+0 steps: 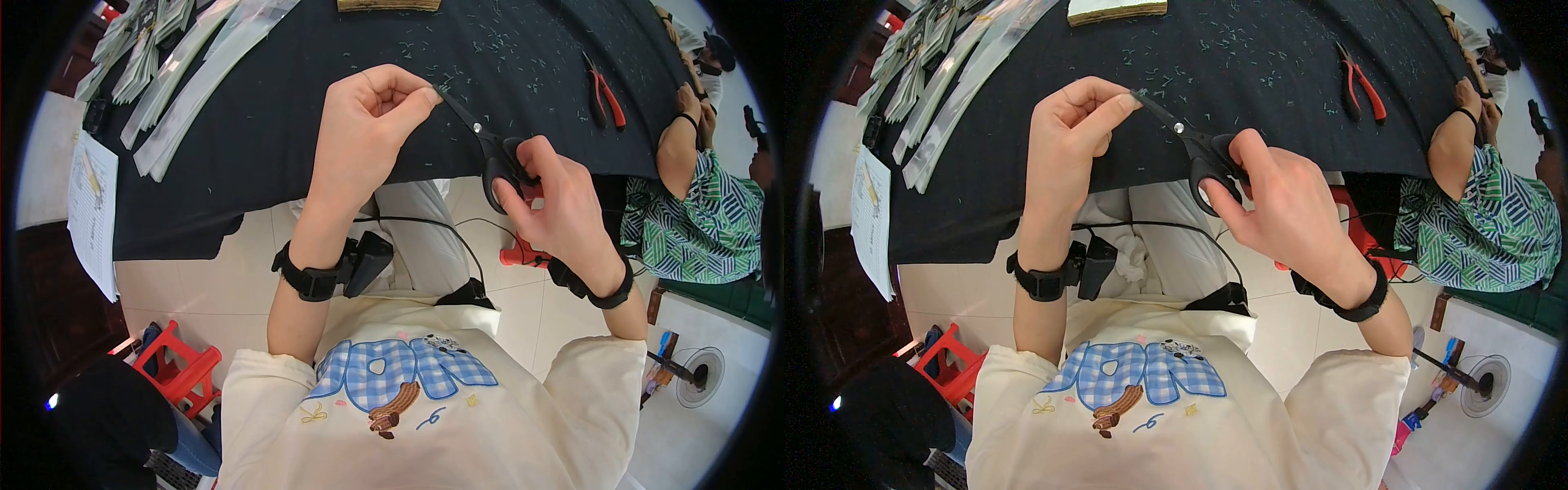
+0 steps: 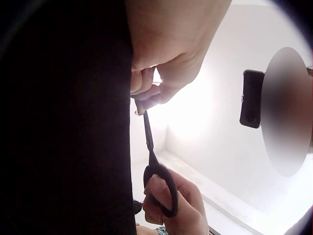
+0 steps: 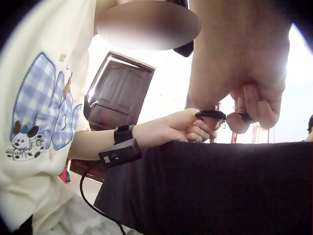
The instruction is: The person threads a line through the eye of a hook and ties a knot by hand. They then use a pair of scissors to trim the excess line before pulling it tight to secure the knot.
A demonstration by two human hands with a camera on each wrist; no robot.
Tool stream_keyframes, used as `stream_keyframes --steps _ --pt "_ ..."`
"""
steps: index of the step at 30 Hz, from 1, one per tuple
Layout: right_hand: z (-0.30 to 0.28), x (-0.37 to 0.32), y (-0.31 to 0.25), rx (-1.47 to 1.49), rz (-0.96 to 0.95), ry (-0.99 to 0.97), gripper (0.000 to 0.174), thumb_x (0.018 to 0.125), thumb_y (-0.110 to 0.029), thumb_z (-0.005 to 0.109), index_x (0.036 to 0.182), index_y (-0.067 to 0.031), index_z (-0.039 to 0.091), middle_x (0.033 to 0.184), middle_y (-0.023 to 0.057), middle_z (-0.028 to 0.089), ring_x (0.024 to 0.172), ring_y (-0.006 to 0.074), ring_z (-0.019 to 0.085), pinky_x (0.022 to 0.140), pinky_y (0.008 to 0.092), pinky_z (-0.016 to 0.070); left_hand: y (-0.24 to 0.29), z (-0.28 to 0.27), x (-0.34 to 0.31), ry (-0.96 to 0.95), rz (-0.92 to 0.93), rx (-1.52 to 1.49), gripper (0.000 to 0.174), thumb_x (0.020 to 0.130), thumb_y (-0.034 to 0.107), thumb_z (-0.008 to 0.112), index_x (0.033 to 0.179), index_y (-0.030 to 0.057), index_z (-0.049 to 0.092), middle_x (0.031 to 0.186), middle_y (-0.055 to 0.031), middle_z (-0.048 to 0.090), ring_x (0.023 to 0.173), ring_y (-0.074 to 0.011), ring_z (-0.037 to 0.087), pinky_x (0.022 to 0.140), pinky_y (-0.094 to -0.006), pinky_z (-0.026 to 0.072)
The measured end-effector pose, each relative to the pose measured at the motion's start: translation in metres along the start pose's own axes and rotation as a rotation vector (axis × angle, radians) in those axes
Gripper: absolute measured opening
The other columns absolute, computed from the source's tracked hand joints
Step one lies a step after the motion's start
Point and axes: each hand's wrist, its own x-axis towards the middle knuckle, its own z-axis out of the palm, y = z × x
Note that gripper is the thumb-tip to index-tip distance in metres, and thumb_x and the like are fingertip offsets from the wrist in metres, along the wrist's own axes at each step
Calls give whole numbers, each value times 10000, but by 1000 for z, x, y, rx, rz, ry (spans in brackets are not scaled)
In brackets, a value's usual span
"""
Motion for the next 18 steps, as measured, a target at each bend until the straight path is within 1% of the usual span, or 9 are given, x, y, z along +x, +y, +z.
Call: stream_keyframes --steps 1,2,4,9,11,18 --pt "0 0 0 -4 -5 12 245 716 -113 663 802 -6 459 562 89 481 482 216 519 457 288 413 1 0 0 -1 -17 -8 105 770 85 600 758 -17 621 608 16 549 536 -9 443 471 -156 328" --pt "1 1 0 -8 -10 24 252 725 -142 662 784 -26 447 538 88 478 482 244 513 456 322 403 0 0 0 -1 -17 -7 105 770 85 600 758 -17 621 608 16 549 536 -9 443 471 -156 328" --pt "2 0 2 -18 -30 31 252 725 -141 662 784 -25 446 539 88 481 481 244 514 456 321 404 -3 1 1 9 15 2 77 777 76 596 781 3 621 565 59 458 462 -2 290 423 -185 176" --pt "4 0 2 -23 -42 35 252 724 -139 662 781 -26 444 541 86 487 478 243 515 454 321 402 -4 1 1 13 23 -3 76 776 75 596 777 4 620 565 60 457 460 -2 291 422 -184 176" --pt "4 0 2 32 -12 43 255 725 -143 661 782 -27 441 538 86 485 477 243 514 450 324 398 -4 1 1 13 27 -1 75 776 75 596 776 4 620 563 61 455 459 -2 290 422 -184 176" --pt "6 0 4 -2 -19 38 261 731 -155 658 796 -26 441 537 86 484 476 241 515 451 323 400 -2 1 1 12 8 -8 78 778 74 591 774 1 617 554 63 443 451 0 280 416 -186 168"
